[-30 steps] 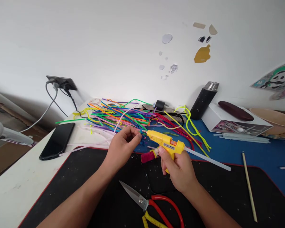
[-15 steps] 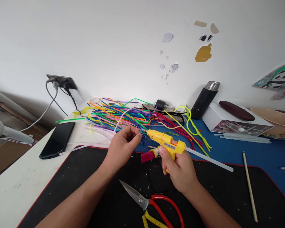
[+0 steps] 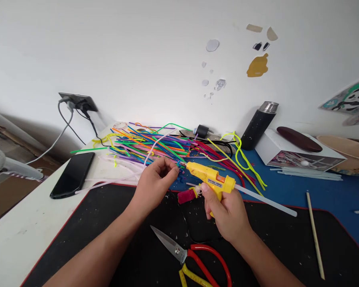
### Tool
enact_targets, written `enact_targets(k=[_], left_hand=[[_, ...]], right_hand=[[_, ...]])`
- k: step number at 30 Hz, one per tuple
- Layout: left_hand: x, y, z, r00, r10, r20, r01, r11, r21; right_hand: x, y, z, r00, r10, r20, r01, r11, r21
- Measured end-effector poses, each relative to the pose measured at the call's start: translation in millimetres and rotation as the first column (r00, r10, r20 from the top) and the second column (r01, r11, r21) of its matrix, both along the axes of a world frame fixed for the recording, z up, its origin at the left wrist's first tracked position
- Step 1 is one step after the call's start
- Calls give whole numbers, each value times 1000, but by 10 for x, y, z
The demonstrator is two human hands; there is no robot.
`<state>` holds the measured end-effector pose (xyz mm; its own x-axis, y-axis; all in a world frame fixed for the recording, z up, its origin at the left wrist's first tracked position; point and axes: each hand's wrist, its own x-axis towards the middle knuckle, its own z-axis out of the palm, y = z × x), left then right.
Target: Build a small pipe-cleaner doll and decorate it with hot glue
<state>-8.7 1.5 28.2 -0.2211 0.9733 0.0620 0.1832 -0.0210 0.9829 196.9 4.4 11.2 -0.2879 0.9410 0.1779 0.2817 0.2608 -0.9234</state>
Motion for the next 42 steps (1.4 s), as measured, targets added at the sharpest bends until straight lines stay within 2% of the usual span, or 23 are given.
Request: enact_targets(k=[9, 28, 42], left_hand=[[-2, 7, 4, 1000, 3, -13, -3, 1000, 5], [-12, 12, -53, 1000, -7, -2, 7, 1000, 1], [4, 19, -27, 1000, -5, 0, 5, 1000, -8]], right_hand=[[6, 4, -33, 999, 2, 53, -7, 996, 88], [17, -6, -15, 995, -14, 97, 6, 997, 80], [21, -10, -23, 992, -31, 125, 20, 996, 87]])
